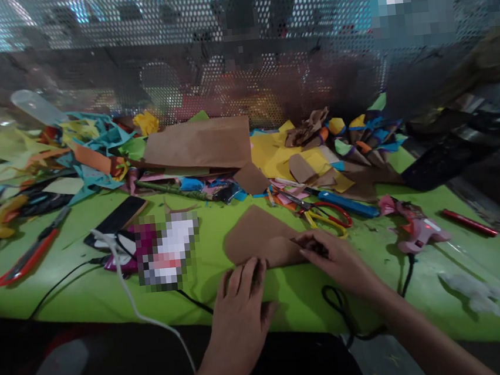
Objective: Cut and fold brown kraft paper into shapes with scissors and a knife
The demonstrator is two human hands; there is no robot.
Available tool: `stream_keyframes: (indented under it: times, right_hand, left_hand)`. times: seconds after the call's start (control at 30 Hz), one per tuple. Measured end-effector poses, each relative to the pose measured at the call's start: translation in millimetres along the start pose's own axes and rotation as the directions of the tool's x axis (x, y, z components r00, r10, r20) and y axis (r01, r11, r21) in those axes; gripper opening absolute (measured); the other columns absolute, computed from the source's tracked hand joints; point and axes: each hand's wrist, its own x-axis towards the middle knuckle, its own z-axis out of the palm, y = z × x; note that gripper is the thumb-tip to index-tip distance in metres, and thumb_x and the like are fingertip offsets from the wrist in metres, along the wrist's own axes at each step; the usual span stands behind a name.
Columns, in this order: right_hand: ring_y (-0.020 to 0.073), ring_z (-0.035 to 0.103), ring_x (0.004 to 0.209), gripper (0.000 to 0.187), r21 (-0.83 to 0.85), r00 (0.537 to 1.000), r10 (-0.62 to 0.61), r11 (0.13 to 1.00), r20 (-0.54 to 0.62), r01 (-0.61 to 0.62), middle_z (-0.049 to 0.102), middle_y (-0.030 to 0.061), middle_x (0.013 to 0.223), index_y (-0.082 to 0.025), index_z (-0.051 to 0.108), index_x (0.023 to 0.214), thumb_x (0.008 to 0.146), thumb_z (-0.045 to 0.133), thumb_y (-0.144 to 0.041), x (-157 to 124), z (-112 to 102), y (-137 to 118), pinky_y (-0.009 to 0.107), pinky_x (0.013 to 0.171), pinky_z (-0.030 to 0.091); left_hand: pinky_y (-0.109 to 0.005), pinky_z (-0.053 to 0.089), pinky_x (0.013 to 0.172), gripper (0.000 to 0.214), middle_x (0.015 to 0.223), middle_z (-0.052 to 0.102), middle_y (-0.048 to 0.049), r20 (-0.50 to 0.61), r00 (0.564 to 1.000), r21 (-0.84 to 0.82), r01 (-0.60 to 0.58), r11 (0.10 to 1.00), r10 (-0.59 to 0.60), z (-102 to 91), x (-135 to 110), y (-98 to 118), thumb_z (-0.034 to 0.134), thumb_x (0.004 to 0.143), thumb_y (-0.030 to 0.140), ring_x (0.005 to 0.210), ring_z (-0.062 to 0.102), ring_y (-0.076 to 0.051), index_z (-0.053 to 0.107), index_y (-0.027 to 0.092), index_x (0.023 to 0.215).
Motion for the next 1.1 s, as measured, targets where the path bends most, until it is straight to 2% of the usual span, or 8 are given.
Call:
stream_keyframes:
  times: [0.27, 0.4, 0.53, 0.63, 0.77, 0.9, 1.1]
  right_hand:
    - [0.0197, 0.062, 0.083, 0.015, -0.133, 1.0, -0.011, 0.991, -0.001, 0.01, 0.07, 0.0058, 0.094, -0.021, 0.062, 0.102, 0.091, 0.053, -0.023, -0.1, 4.4, 1.7, 0.035, 0.076, 0.049]
    - [0.0198, 0.061, 0.082, 0.013, -0.166, 1.0, -0.018, 0.986, 0.008, 0.019, 0.069, 0.0061, 0.093, -0.02, 0.062, 0.1, 0.091, 0.052, -0.022, -0.4, 6.0, 1.2, 0.035, 0.075, 0.047]
    - [0.0197, 0.061, 0.079, 0.011, -0.202, 0.999, -0.039, 0.979, 0.002, 0.039, 0.068, 0.0051, 0.089, -0.021, 0.062, 0.098, 0.092, 0.053, -0.022, 0.2, 7.0, -1.0, 0.034, 0.073, 0.047]
    - [0.0198, 0.061, 0.08, 0.011, -0.203, 0.999, -0.044, 0.978, 0.014, 0.046, 0.068, 0.005, 0.09, -0.02, 0.062, 0.098, 0.092, 0.052, -0.023, 1.1, 7.1, -2.3, 0.034, 0.074, 0.048]
    - [0.0201, 0.061, 0.082, 0.012, -0.214, 0.998, -0.052, 0.975, 0.022, 0.055, 0.068, 0.0044, 0.09, -0.021, 0.062, 0.098, 0.093, 0.052, -0.024, 1.2, 6.1, -2.4, 0.033, 0.074, 0.047]
    - [0.0203, 0.062, 0.081, 0.012, -0.212, 0.998, -0.06, 0.975, 0.009, 0.061, 0.069, 0.004, 0.09, -0.022, 0.062, 0.099, 0.093, 0.052, -0.024, 0.2, 6.7, -2.2, 0.033, 0.073, 0.047]
    - [0.0212, 0.065, 0.085, 0.014, -0.158, 0.998, -0.061, 0.986, -0.02, 0.057, 0.071, 0.0066, 0.094, -0.021, 0.063, 0.098, 0.092, 0.05, -0.024, 1.4, 6.1, 0.6, 0.034, 0.076, 0.051]
  left_hand:
    - [-0.046, 0.038, 0.106, 0.056, 0.148, 0.045, -0.007, -0.012, 1.0, 0.024, 0.006, 1.0, -0.006, 2.8, -4.5, 1.5, 0.053, 0.09, 0.028, 0.13, 0.042, -0.027, 0.04, 0.019, 0.144]
    - [-0.048, 0.034, 0.11, 0.048, 0.153, 0.038, -0.0081, -0.039, 0.999, 0.031, -0.013, 0.999, 0.014, 0.9, -4.4, 2.6, 0.05, 0.092, 0.03, 0.137, 0.035, -0.028, 0.047, 0.016, 0.137]
    - [-0.052, 0.022, 0.117, 0.046, 0.158, 0.027, -0.0105, -0.061, 0.993, 0.051, -0.103, 0.993, 0.106, -2.4, 5.3, 7.5, 0.047, 0.093, 0.035, 0.145, 0.022, -0.028, 0.051, 0.012, 0.133]
    - [-0.052, 0.017, 0.118, 0.055, 0.159, 0.025, -0.0079, -0.024, 0.977, 0.071, -0.208, 0.976, 0.21, 0.7, 15.0, 10.6, 0.046, 0.094, 0.039, 0.147, 0.015, -0.027, 0.04, 0.014, 0.143]
    - [-0.049, 0.019, 0.119, 0.065, 0.159, 0.026, -0.0049, 0.037, 0.963, 0.049, -0.27, 0.962, 0.268, 10.2, 19.0, 10.9, 0.042, 0.094, 0.05, 0.147, 0.017, -0.025, 0.031, 0.016, 0.148]
    - [-0.043, 0.025, 0.117, 0.069, 0.158, 0.027, -0.006, 0.062, 0.972, 0.0, -0.226, 0.974, 0.225, 13.8, 14.5, 11.6, 0.043, 0.093, 0.053, 0.145, 0.024, -0.025, 0.029, 0.016, 0.149]
    - [-0.047, 0.029, 0.116, 0.071, 0.157, 0.03, -0.0064, 0.059, 0.978, -0.029, -0.199, 0.98, 0.2, 12.3, 13.0, 14.2, 0.045, 0.092, 0.054, 0.144, 0.026, -0.027, 0.029, 0.017, 0.15]
